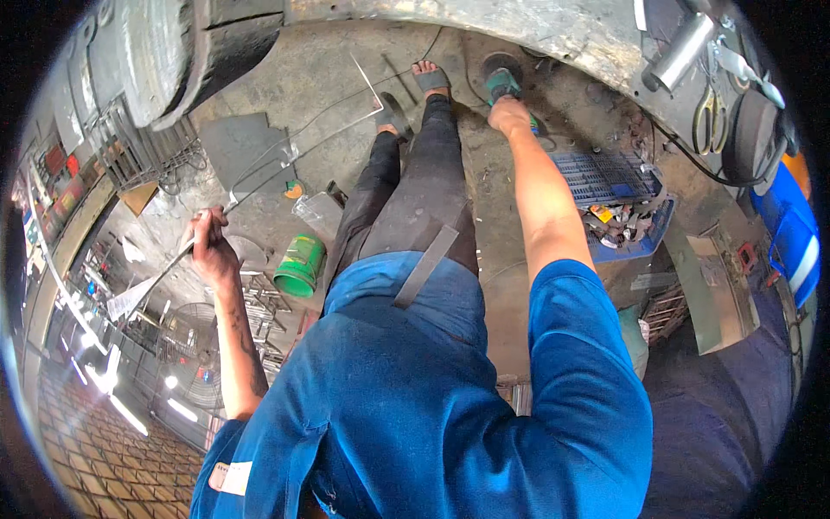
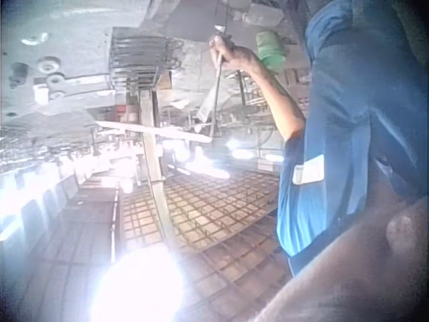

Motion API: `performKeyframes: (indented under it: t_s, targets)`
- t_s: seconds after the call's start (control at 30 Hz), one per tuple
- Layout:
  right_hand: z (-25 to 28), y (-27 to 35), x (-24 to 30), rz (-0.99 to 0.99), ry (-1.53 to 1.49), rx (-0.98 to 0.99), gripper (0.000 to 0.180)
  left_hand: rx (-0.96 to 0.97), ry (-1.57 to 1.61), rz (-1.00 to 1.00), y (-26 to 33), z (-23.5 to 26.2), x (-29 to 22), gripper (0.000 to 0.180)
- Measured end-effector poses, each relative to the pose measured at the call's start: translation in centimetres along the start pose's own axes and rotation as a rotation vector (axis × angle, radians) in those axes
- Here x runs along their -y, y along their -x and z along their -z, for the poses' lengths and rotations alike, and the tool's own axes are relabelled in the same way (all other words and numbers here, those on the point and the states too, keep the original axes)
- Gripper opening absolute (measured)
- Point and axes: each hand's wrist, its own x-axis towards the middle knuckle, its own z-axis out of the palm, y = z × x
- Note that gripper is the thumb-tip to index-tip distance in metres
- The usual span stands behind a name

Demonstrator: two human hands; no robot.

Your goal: The person polishes a curved metal strip with a handheld power polisher.

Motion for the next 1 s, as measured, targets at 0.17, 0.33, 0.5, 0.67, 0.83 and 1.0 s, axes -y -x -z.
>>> performKeyframes:
  t_s: [0.17,0.33,0.5,0.67,0.83,1.0]
  targets:
    - [0.9,-0.2,-3.1,0.153,0.092,0.121,0.027,-0.144,0.038,0.085,2.6,5.7,-1.6,0.030]
    - [1.6,1.0,-3.3,-0.042,-0.016,0.218,0.030,-0.096,-0.191,0.056,5.1,8.4,-5.2,0.049]
    - [1.4,2.2,-2.1,-0.050,-0.022,0.105,0.037,-0.058,-0.250,-0.192,6.6,10.7,-6.9,0.052]
    - [3.2,3.0,-0.8,-0.108,-0.135,0.092,0.039,-0.191,-0.041,-0.223,6.8,9.7,-11.0,0.056]
    - [4.5,3.5,-0.4,-0.098,-0.124,0.004,0.039,-0.359,-0.095,-0.314,7.4,9.3,-16.1,0.055]
    - [6.5,5.5,-0.7,0.080,-0.006,0.051,0.036,-0.502,-0.116,-0.532,7.8,6.9,-21.6,0.060]
